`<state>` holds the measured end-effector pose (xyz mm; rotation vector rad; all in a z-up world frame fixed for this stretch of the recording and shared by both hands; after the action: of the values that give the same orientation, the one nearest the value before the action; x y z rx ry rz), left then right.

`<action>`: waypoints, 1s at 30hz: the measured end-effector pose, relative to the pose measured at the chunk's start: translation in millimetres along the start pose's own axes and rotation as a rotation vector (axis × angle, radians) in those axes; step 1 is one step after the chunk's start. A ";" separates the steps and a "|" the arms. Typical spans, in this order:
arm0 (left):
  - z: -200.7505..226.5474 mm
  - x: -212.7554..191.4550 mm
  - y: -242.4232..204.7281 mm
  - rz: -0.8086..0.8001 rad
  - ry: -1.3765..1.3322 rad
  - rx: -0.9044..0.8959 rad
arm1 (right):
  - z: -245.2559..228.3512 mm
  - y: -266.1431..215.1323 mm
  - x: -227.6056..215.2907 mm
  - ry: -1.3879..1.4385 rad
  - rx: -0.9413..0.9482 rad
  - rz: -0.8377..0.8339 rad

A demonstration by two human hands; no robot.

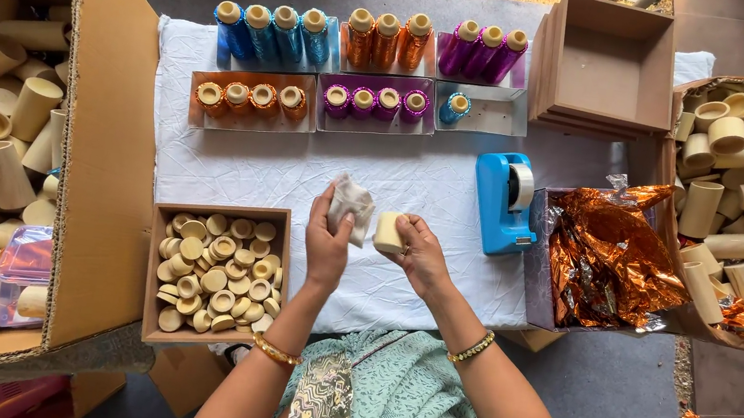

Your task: Wrapping small cylindrical containers and discs in foil and paper.

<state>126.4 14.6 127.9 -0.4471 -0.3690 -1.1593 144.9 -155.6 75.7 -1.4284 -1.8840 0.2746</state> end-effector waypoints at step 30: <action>0.0 66.1 -3.3 -0.473 1.309 0.260 | -16.8 12.2 -25.7 -0.612 -0.396 -0.067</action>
<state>147.0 -38.7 161.4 0.6880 0.5509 -1.5843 167.8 -178.6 69.5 -1.6605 -2.5898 0.3470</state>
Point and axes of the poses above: each hand's wrist, its own y-axis towards the middle knuckle, its own x-axis out of the palm, z = x × y, the point moved 9 cm from there along y, towards the middle knuckle, and after that the axes turned 9 degrees about -y, right-handed, at the moved point
